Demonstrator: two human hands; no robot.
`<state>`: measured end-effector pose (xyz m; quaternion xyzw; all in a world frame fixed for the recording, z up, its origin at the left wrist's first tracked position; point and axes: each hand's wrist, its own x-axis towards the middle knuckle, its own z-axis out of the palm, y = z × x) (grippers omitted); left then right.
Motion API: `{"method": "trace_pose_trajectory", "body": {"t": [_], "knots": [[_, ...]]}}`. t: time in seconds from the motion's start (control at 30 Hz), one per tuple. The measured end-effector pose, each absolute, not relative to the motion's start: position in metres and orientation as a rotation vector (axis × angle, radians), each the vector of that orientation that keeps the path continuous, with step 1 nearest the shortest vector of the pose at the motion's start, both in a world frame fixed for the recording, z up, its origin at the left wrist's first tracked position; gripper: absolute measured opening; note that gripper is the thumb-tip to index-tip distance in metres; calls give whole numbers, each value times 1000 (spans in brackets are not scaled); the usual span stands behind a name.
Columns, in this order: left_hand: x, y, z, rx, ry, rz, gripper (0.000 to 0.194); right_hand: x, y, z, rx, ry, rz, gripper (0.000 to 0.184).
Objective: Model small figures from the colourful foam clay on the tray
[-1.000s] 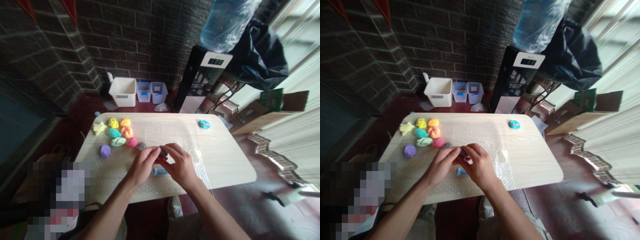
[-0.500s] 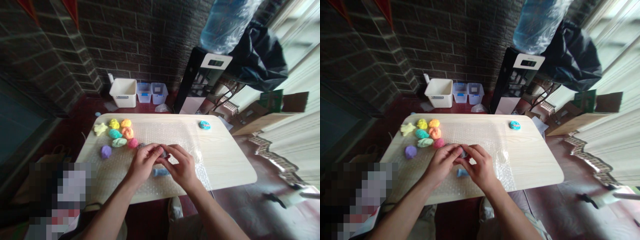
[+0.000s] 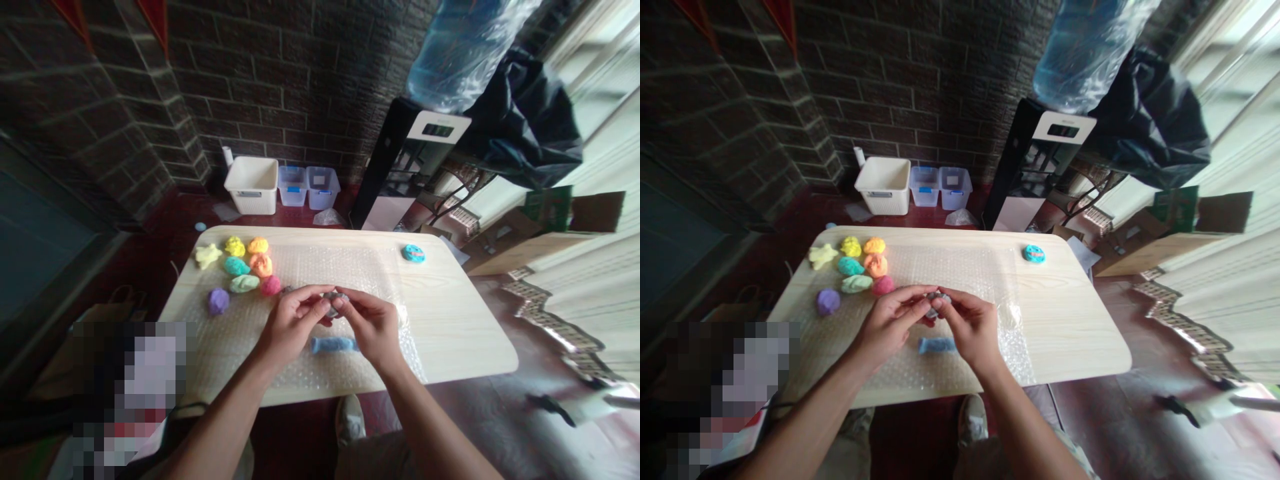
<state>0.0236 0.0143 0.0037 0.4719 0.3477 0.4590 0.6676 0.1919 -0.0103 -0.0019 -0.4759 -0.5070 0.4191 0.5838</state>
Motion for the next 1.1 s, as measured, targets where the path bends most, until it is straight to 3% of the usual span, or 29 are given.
{"method": "trace_pose_trajectory", "body": {"t": [0.37, 0.57, 0.73, 0.83, 0.93, 1.1], "knots": [[29, 14, 2, 974, 837, 1137, 25, 190, -11, 1, -1137, -1083, 1080, 24], [32, 16, 2, 792, 887, 1161, 34, 191, -15, -7, -1009, -1277, 985, 59], [31, 14, 4, 875, 807, 1123, 27, 197, -15, -7, -1119, -1318, 890, 35], [30, 12, 7, 904, 759, 1048, 33, 197, -13, -3, -1161, -1252, 919, 26], [31, 12, 8, 914, 764, 1020, 43, 193, -10, 0, -1134, -1125, 1103, 30], [33, 13, 8, 1005, 790, 1042, 32, 187, -10, 0, -1097, -1102, 1252, 39]]}}
